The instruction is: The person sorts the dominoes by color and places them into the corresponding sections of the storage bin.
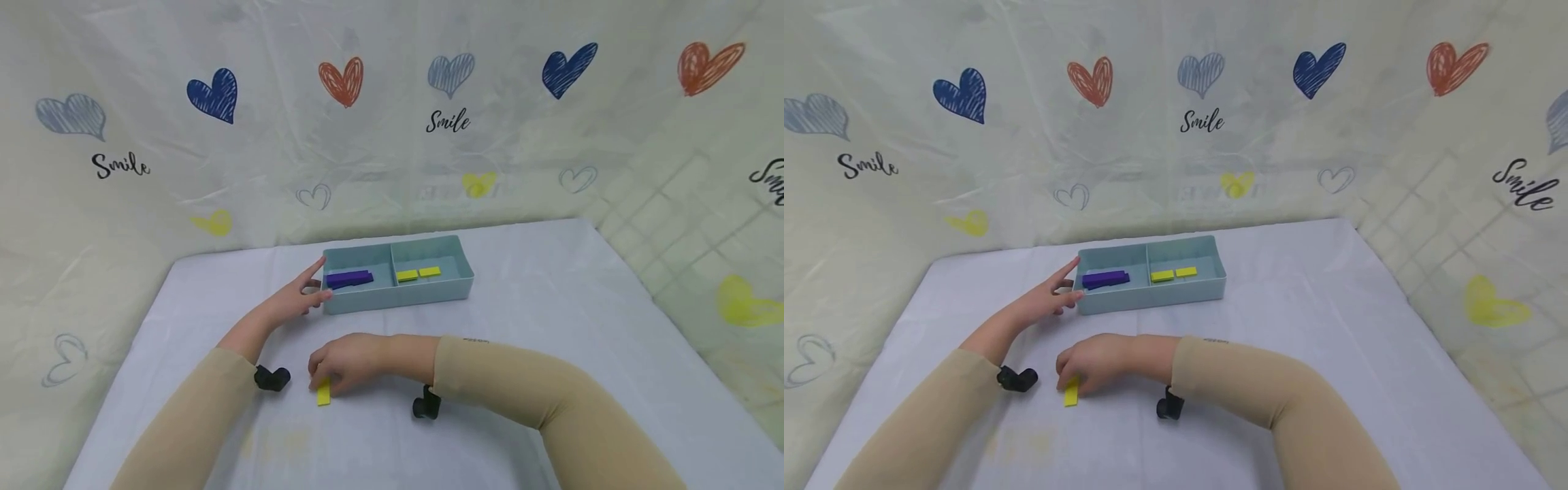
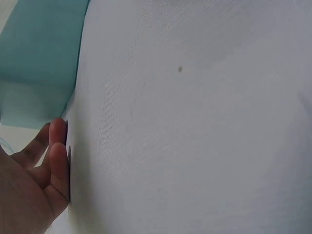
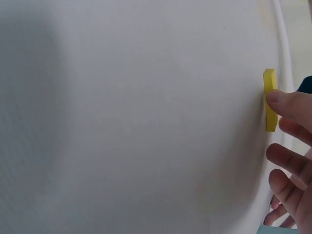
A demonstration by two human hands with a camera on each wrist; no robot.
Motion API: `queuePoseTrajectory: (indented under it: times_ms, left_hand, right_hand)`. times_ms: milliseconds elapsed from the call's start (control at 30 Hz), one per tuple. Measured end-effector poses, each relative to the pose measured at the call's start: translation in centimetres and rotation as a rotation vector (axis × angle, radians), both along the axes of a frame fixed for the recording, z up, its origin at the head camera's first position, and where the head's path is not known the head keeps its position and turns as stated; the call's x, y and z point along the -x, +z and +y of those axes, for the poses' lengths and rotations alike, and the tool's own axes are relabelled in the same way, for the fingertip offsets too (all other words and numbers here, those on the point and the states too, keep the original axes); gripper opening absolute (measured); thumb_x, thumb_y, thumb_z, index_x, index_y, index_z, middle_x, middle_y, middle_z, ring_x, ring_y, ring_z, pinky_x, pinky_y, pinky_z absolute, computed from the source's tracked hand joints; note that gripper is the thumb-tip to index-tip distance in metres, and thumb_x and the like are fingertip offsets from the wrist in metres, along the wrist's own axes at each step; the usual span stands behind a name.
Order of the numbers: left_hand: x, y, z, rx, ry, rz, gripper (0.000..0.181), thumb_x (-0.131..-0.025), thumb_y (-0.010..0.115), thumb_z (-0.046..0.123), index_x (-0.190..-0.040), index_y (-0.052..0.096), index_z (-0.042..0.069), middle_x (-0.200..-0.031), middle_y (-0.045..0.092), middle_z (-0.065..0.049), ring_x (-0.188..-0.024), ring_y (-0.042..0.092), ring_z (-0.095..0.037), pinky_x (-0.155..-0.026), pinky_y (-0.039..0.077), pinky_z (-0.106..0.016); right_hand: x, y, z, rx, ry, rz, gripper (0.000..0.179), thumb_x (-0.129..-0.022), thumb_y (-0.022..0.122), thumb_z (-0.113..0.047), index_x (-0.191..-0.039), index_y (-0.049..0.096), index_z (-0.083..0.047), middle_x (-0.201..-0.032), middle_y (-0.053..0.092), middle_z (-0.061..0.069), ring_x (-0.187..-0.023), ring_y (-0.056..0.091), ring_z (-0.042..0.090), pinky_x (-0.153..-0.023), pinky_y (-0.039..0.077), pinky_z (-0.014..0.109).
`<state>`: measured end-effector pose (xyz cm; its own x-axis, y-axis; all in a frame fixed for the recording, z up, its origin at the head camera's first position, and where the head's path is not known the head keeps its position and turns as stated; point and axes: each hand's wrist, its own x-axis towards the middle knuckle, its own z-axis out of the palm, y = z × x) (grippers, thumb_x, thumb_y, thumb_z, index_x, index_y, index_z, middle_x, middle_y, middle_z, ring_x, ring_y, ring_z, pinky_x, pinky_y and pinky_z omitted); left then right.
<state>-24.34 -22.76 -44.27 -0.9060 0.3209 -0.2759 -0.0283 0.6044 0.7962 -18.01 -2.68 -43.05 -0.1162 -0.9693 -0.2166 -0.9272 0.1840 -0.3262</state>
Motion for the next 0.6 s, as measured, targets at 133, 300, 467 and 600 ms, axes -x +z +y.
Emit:
queuePoseTrajectory:
  times_ms: [133,300,467,600]
  left_hand:
    - [0.04,-0.23,-0.05,0.002,0.007,-0.005,0.083,-0.097,0.059,0.051,-0.155,0.000,0.053,-0.154,0.034,-0.018,-0.117,0.057,-0.032,-0.099,0.046,-0.051]
    - [0.05,-0.18,0.12,0.008,0.013,-0.004,0.085,-0.092,0.060,0.059,-0.153,0.000,0.055,-0.154,0.034,-0.017,-0.117,0.058,-0.031,-0.099,0.046,-0.050]
    - [-0.04,-0.08,0.16,0.008,0.015,0.004,0.083,-0.096,0.059,0.050,-0.155,0.000,0.051,-0.153,0.035,-0.018,-0.117,0.058,-0.032,-0.098,0.046,-0.050]
    - [-0.08,-0.07,0.11,0.008,0.015,0.004,0.082,-0.098,0.059,0.046,-0.156,0.000,0.050,-0.153,0.035,-0.018,-0.117,0.058,-0.032,-0.098,0.046,-0.050]
  right_hand:
    - [-0.26,-0.04,-0.09,-0.014,0.020,0.043,0.031,-0.095,0.068,-0.023,-0.126,0.071,-0.028,-0.123,0.062,-0.012,-0.115,0.054,0.002,-0.098,0.040,0.013]
    - [-0.20,0.12,0.21,-0.046,-0.023,0.039,0.027,-0.093,0.071,-0.026,-0.120,0.074,-0.027,-0.109,0.063,-0.013,-0.100,0.056,0.000,-0.091,0.043,0.012]
    - [0.15,-0.06,0.53,-0.056,-0.066,0.002,0.029,-0.091,0.073,-0.027,-0.121,0.074,-0.028,-0.102,0.062,-0.014,-0.092,0.055,-0.001,-0.084,0.043,0.012]
    - [0.30,-0.10,0.72,-0.060,-0.076,-0.010,0.030,-0.091,0.074,-0.027,-0.122,0.073,-0.029,-0.101,0.062,-0.014,-0.091,0.055,-0.001,-0.083,0.043,0.011]
